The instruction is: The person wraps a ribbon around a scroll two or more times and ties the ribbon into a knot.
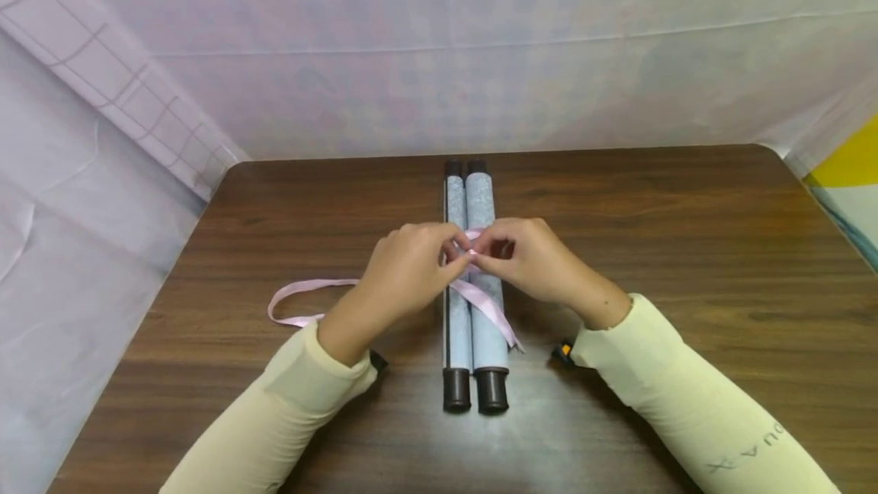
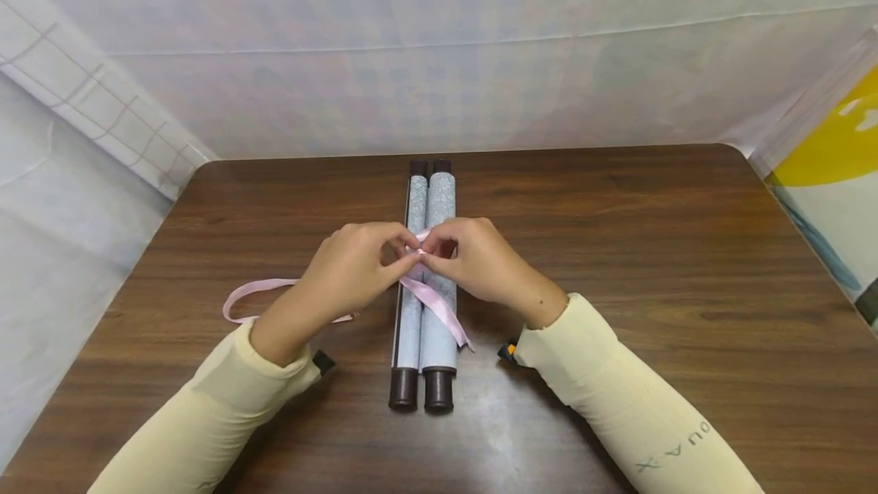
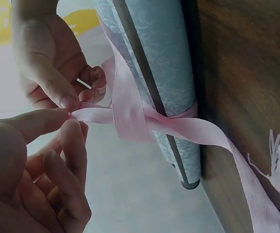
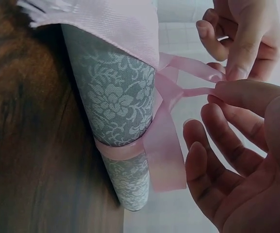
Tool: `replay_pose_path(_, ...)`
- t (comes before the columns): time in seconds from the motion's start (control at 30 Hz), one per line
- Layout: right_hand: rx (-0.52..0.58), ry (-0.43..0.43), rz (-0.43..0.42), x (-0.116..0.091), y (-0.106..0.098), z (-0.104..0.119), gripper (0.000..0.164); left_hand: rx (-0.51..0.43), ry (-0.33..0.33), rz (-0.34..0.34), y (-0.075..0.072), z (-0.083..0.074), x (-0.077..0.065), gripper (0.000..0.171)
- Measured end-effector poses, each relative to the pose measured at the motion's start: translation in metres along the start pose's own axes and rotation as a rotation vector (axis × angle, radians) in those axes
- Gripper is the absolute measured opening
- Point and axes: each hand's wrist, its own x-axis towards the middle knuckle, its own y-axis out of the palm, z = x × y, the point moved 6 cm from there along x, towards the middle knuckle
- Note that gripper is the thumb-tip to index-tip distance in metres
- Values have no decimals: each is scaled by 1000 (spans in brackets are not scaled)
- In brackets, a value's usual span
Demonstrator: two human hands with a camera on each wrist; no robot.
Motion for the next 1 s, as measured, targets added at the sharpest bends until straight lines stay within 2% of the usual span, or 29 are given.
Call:
replay_pose_path(0.27,-16,32,26,-3,-2,0,5,-15,-2,-20,2,-1,-1,10)
replay_pose_path(0.43,-78,81,19,-9,-9,2,13,-28,-5,-51,0,-2,-2,8)
replay_pose_path(0.5,-116,85,55,-12,-7,4,15,-33,-5,-67,0,-2,-3,7)
replay_pose_path(0.7,-259,98,286,-21,16,7,20,-24,-7,-101,-2,-1,-4,5)
replay_pose_path(0.8,-304,122,303,-22,20,6,20,-28,1,-111,-4,-2,-4,5)
replay_pose_path(1.0,-329,112,285,-26,21,5,7,-34,-20,-113,-4,-3,-3,5)
